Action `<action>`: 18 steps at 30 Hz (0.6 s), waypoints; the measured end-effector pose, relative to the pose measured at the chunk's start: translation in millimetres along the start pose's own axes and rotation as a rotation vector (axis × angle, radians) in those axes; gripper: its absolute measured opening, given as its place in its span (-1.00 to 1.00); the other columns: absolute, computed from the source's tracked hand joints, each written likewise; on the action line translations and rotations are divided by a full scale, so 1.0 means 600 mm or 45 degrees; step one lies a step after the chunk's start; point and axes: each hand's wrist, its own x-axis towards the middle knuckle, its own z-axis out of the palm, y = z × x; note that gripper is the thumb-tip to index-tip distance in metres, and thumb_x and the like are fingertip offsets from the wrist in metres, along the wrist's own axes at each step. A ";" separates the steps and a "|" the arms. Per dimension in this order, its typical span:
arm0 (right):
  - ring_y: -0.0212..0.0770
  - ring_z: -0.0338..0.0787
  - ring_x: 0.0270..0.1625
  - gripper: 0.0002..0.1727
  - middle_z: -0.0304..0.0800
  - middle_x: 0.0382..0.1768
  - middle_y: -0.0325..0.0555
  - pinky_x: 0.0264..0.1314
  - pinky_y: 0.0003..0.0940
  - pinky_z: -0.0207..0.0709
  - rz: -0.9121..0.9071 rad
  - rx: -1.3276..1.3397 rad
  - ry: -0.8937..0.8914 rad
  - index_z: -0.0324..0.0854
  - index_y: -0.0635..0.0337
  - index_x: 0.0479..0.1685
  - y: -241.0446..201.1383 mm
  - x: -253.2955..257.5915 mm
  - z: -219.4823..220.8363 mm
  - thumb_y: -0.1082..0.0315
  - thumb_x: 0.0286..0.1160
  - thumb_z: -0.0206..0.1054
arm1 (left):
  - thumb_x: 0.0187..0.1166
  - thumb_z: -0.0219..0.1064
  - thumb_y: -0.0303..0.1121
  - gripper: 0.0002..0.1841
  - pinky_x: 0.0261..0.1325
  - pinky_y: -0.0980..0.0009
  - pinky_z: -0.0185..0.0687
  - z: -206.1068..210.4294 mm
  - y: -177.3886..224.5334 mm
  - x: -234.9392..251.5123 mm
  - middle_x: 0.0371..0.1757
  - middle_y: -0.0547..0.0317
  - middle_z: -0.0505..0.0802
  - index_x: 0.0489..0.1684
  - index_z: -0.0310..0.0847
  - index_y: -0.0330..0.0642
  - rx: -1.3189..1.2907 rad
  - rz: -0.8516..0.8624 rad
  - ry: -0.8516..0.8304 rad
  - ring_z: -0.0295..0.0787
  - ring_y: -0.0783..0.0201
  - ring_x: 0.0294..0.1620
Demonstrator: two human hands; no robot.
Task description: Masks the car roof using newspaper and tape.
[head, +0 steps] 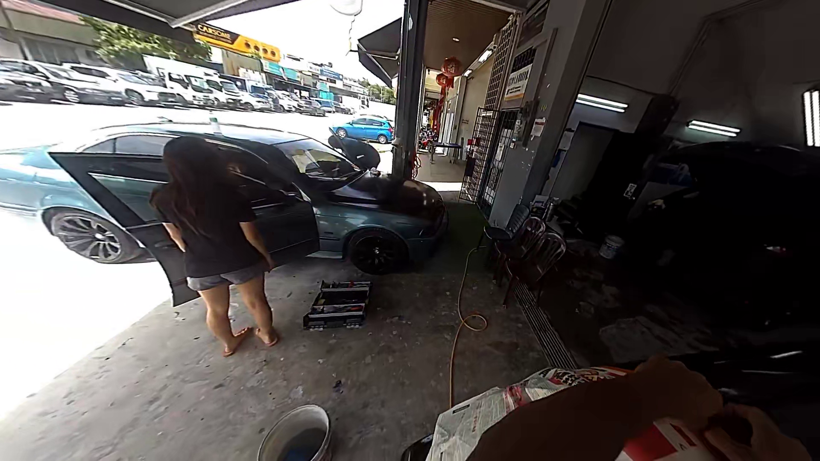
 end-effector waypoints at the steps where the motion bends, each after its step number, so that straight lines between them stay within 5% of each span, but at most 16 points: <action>1: 0.11 0.78 0.15 -0.38 0.82 0.07 0.11 0.21 0.22 0.57 -0.039 0.038 0.056 0.65 0.17 0.27 -0.004 -0.002 0.004 0.00 0.23 0.54 | 0.60 0.35 -0.29 -0.72 0.20 -0.26 0.59 -0.003 -0.002 -0.001 0.22 -0.17 0.80 0.06 0.71 -0.34 0.001 0.045 0.019 0.69 -0.21 0.32; 2: 0.10 0.83 0.02 -0.41 0.86 -0.06 0.10 0.07 0.21 0.62 -0.078 0.052 0.134 0.70 0.20 0.17 -0.006 -0.003 0.010 0.02 0.17 0.57 | 0.61 0.36 -0.32 -0.73 0.18 -0.26 0.59 -0.008 -0.004 -0.004 0.21 -0.19 0.80 0.05 0.72 -0.36 -0.011 0.075 0.017 0.71 -0.22 0.29; 6: 0.26 0.75 0.12 -0.52 0.83 -0.09 0.12 0.19 0.38 0.47 0.022 0.017 0.048 0.71 0.13 0.18 -0.054 -0.024 -0.017 0.11 0.27 0.53 | 0.75 0.12 -0.32 -0.69 0.32 -0.28 0.53 -0.018 -0.036 -0.002 0.27 -0.20 0.77 0.06 0.72 -0.37 -0.390 -0.013 0.163 0.68 -0.18 0.37; 9: 0.22 0.74 0.18 -0.57 0.84 -0.06 0.03 0.30 0.31 0.47 0.000 -0.074 0.093 0.72 0.04 0.19 -0.064 -0.034 -0.020 0.08 0.36 0.46 | 0.77 0.16 -0.17 -0.65 0.43 -0.13 0.56 -0.003 -0.067 -0.010 0.22 -0.06 0.84 0.15 0.80 -0.17 -0.776 -0.261 0.387 0.75 -0.02 0.30; 12: 0.06 0.73 0.15 -0.61 0.83 -0.11 -0.10 0.31 0.15 0.47 0.045 -0.110 0.131 0.73 0.01 0.19 -0.085 -0.045 -0.020 0.17 0.36 0.40 | 0.80 0.10 -0.24 -0.65 0.49 0.05 0.54 0.025 -0.073 -0.076 0.33 0.08 0.80 0.33 0.77 -0.03 -0.907 -0.405 0.454 0.73 0.13 0.34; 18: -0.02 0.74 0.15 -0.53 0.81 -0.06 -0.16 0.20 0.03 0.57 0.181 -0.154 0.079 0.66 -0.10 0.32 -0.113 -0.052 -0.025 0.16 0.35 0.37 | 0.60 0.42 -0.29 -0.81 0.10 0.37 0.85 0.191 -0.126 -0.303 -0.12 0.30 0.97 0.04 0.88 -0.07 -1.176 -0.798 1.164 0.92 0.44 -0.12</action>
